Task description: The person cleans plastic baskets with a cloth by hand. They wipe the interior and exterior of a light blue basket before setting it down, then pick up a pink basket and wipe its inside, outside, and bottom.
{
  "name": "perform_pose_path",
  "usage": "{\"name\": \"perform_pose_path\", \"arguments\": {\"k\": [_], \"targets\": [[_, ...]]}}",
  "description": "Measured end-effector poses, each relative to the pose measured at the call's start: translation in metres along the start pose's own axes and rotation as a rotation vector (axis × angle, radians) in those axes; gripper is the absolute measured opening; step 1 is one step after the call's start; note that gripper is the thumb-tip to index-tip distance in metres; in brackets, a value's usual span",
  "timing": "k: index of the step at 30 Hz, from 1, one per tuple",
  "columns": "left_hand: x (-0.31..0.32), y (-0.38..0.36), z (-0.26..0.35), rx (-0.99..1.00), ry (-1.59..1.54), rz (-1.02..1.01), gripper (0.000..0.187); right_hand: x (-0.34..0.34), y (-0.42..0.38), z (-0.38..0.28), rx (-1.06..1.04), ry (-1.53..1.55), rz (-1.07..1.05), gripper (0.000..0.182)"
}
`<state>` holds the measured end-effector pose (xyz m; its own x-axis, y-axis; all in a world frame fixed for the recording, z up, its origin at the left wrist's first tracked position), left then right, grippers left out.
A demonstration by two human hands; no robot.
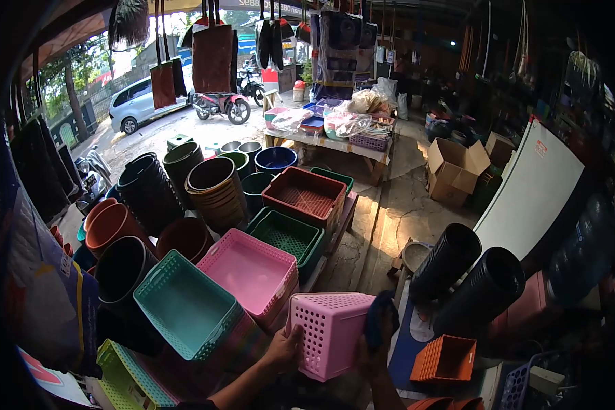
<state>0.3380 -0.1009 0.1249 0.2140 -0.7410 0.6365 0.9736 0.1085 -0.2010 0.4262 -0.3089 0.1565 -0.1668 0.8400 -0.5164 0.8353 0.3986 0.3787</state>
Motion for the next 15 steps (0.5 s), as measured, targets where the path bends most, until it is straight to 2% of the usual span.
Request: {"name": "perform_pose_path", "arguments": {"k": [2, 3, 5, 6, 8, 10, 13, 15], "targets": [[-0.001, 0.003, -0.004, 0.055, 0.003, 0.060, 0.037, 0.009, -0.004, -0.033, -0.161, -0.016, -0.171, 0.071], [0.002, 0.004, -0.004, 0.054, 0.003, 0.059, 0.037, 0.007, -0.006, -0.047, -0.160, -0.017, -0.170, 0.071], [0.005, 0.007, -0.002, 0.101, -0.096, 0.073, 0.043, 0.007, -0.011, -0.071, -0.305, -0.197, -0.406, 0.072], [0.003, 0.008, -0.003, 0.100, -0.096, 0.074, 0.043, 0.007, -0.012, -0.070, -0.305, -0.197, -0.407, 0.072], [-0.007, 0.013, -0.005, 0.143, -0.188, 0.052, 0.045, 0.010, -0.019, -0.070, -0.431, -0.234, -0.465, 0.072], [-0.021, 0.016, -0.011, 0.130, -0.185, 0.054, 0.047, 0.008, -0.024, -0.057, -0.436, -0.232, -0.469, 0.070], [-0.023, 0.010, -0.005, 0.062, -0.143, 0.066, 0.051, 0.006, -0.027, -0.025, -0.411, -0.211, -0.412, 0.070], [-0.020, 0.007, -0.001, 0.035, -0.181, 0.026, 0.055, -0.002, -0.024, -0.008, -0.263, -0.241, -0.314, 0.068]]}}
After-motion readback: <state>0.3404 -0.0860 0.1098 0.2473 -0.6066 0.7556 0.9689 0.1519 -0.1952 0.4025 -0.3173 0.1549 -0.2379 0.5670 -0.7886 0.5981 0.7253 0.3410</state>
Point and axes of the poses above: each hand's wrist, its own y-axis towards the middle knuckle, its own x-axis out of the palm, z = x × y, the point moved 2 cm from there along y, towards the middle knuckle, and after that the axes turned 11 degrees about -z, right-handed, at the moved point
